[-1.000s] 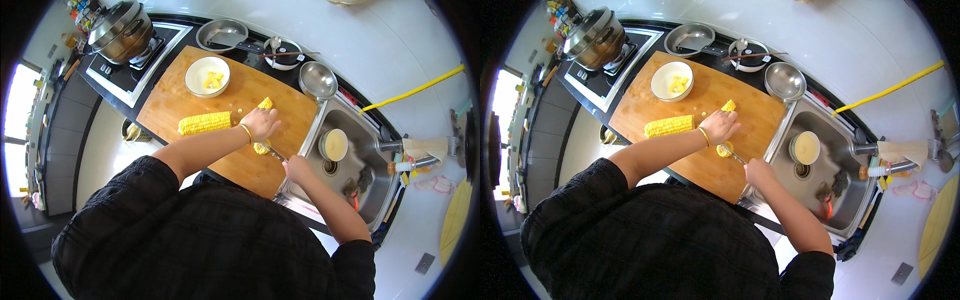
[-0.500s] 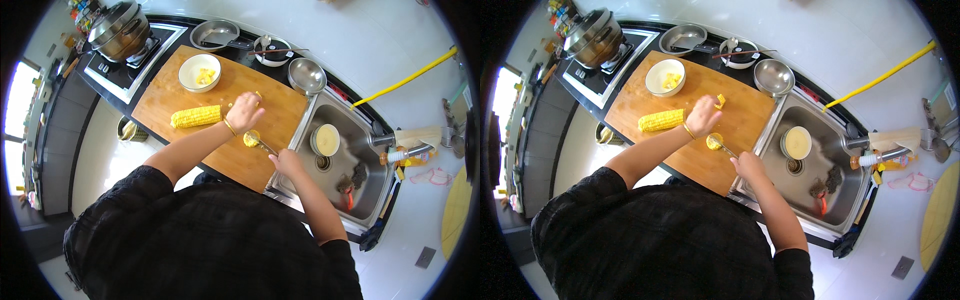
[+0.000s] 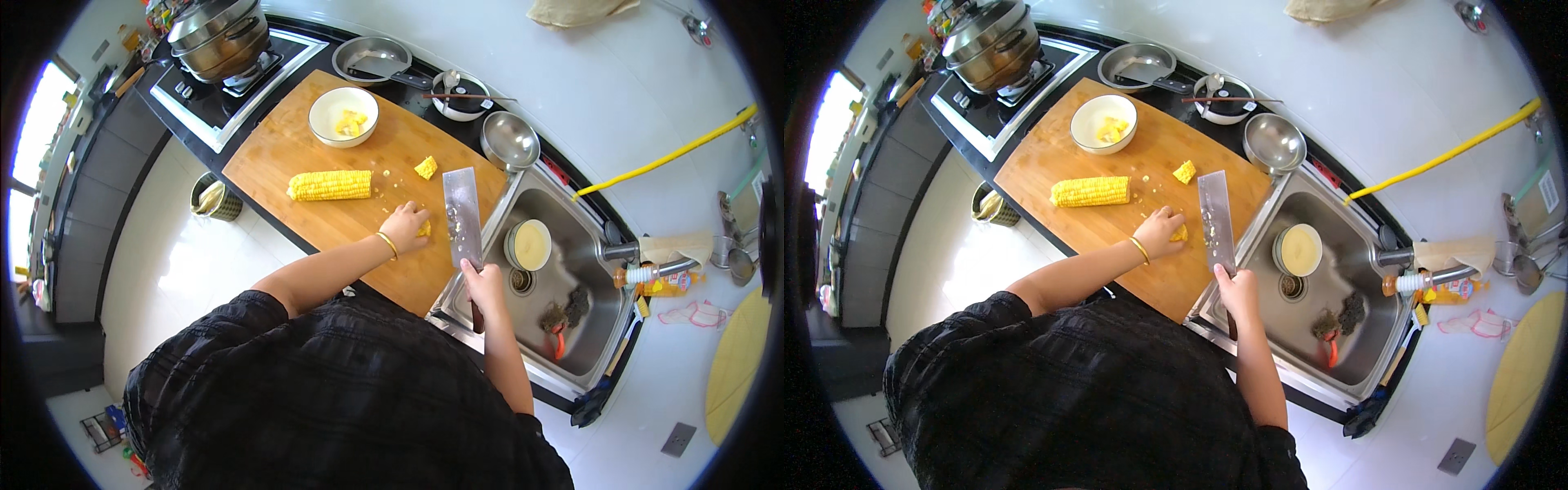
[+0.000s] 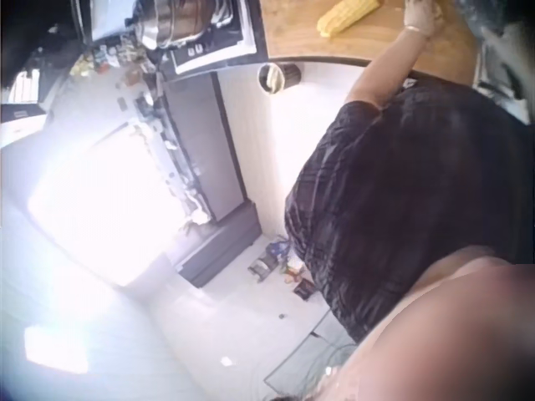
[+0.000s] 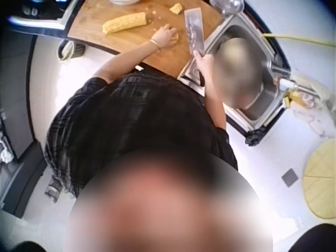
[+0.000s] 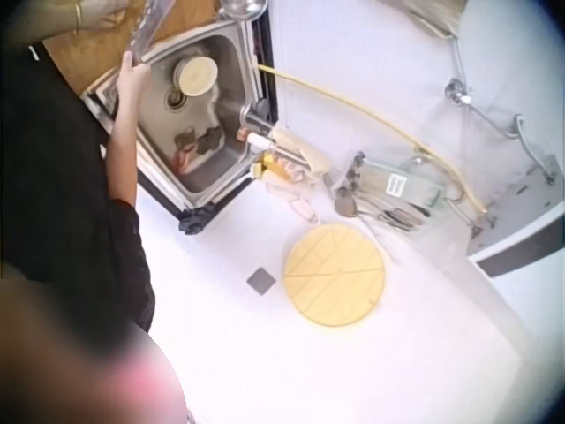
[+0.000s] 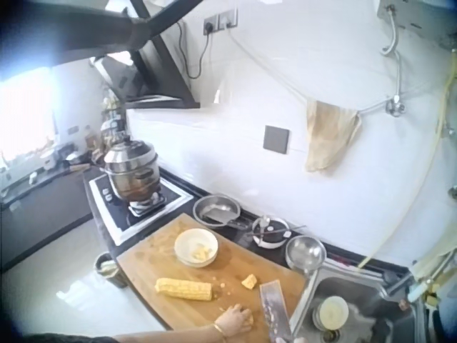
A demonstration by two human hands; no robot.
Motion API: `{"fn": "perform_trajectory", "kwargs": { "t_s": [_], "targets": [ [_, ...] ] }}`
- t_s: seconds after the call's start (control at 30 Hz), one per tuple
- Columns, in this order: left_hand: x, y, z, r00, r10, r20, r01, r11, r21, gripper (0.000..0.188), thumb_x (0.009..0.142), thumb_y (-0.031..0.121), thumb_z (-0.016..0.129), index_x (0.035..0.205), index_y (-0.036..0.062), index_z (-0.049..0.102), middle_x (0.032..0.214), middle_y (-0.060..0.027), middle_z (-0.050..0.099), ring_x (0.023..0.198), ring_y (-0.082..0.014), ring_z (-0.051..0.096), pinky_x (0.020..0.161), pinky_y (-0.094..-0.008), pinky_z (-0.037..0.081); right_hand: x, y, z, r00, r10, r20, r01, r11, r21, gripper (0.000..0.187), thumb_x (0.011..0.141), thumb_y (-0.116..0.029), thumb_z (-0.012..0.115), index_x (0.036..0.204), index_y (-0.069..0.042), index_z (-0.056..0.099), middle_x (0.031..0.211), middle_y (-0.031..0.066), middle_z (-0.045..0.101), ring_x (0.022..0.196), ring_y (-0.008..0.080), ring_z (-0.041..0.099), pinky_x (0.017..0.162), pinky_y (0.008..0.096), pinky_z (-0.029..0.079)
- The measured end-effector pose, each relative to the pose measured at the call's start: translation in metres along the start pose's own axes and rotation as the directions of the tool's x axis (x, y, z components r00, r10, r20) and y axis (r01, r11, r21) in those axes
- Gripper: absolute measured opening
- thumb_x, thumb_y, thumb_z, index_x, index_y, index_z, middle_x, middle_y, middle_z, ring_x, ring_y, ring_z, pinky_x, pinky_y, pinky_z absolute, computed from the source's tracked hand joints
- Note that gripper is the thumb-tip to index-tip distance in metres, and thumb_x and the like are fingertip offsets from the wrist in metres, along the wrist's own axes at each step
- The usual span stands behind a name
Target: The person cuts a corn cob into smaller segments on a wooden cutting board using a large knife. They then transfer the cut corn pieces into a white bowl. The person handles the corn cob and the knife throughout the process.
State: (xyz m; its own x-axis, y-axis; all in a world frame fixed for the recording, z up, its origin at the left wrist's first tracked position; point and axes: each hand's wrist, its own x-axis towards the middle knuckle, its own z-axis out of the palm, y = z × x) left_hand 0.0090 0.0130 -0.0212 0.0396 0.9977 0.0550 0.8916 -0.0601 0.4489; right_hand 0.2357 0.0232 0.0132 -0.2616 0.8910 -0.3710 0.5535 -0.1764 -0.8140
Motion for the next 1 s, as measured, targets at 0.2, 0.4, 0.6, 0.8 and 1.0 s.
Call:
{"fn": "perform_trajectory", "kwargs": {
  "t_s": [0.2, 0.4, 0.6, 0.8, 1.0],
  "targets": [
    [0.025, -0.028, -0.08, 0.952, -0.27, -0.144, 0.144, 0.811, -0.566, 0.04, 0.07, 0.028, 0.073, 0.099, 0.004, 0.058, 0.078, -0.0075, 0.059, 0.068, -0.0118, 0.055, 0.063, -0.0278, 0.047, -0.007, -0.016, 0.014, 0.995, 0.098, 0.03, -0.103, 0.937, 0.335, 0.03, 0.084, -0.024, 0.06, 0.07, 0.002, 0.057, 0.045, 0.0026, 0.045, 0.032, 0.0119, 0.042, 0.032, 0.0281, 0.031],
    [0.065, -0.152, -0.159, 0.85, -0.386, -0.359, 0.319, 0.919, -0.233, 0.046, 0.067, 0.027, 0.069, 0.105, 0.004, 0.056, 0.091, -0.0188, 0.063, 0.085, -0.03, 0.061, 0.075, -0.0369, 0.048, -0.004, -0.049, 0.038, 0.987, 0.146, 0.066, -0.16, 0.886, 0.435, 0.029, 0.084, -0.025, 0.06, 0.078, 0.003, 0.057, 0.046, 0.0015, 0.043, 0.033, 0.011, 0.041, 0.032, 0.0253, 0.032],
    [0.089, -0.149, -0.159, 0.938, -0.296, -0.182, 0.328, 0.926, 0.187, 0.056, 0.068, 0.034, 0.067, 0.114, 0.0063, 0.052, 0.11, -0.016, 0.054, 0.103, -0.0325, 0.051, 0.087, -0.0391, 0.043, -0.007, -0.061, 0.048, 0.981, 0.193, -0.009, -0.168, 0.874, 0.456, 0.029, 0.085, -0.026, 0.059, 0.076, 0.002, 0.056, 0.046, 0.0014, 0.043, 0.033, 0.0106, 0.041, 0.032, 0.0248, 0.032],
    [0.093, -0.05, -0.075, 0.999, -0.034, -0.011, 0.033, 0.996, -0.083, 0.046, 0.07, 0.031, 0.067, 0.101, 0.0028, 0.049, 0.109, -0.0185, 0.051, 0.104, -0.0346, 0.049, 0.086, -0.041, 0.043, -0.014, -0.058, 0.049, 0.97, 0.222, -0.098, -0.159, 0.888, 0.432, 0.03, 0.085, -0.025, 0.059, 0.066, -0.003, 0.05, 0.044, 0.002, 0.042, 0.032, 0.0122, 0.041, 0.033, 0.0267, 0.033],
    [0.107, -0.05, -0.033, 0.961, -0.259, -0.096, 0.188, 0.869, -0.457, 0.045, 0.064, 0.027, 0.071, 0.094, -0.0007, 0.053, 0.074, -0.0172, 0.062, 0.071, -0.033, 0.061, 0.07, -0.0352, 0.051, -0.038, -0.036, 0.035, 0.961, 0.241, -0.133, -0.156, 0.875, 0.458, 0.027, 0.084, -0.024, 0.059, 0.072, -0.001, 0.053, 0.044, 0.0023, 0.043, 0.032, 0.0118, 0.041, 0.032, 0.0265, 0.032]
  ]
}}
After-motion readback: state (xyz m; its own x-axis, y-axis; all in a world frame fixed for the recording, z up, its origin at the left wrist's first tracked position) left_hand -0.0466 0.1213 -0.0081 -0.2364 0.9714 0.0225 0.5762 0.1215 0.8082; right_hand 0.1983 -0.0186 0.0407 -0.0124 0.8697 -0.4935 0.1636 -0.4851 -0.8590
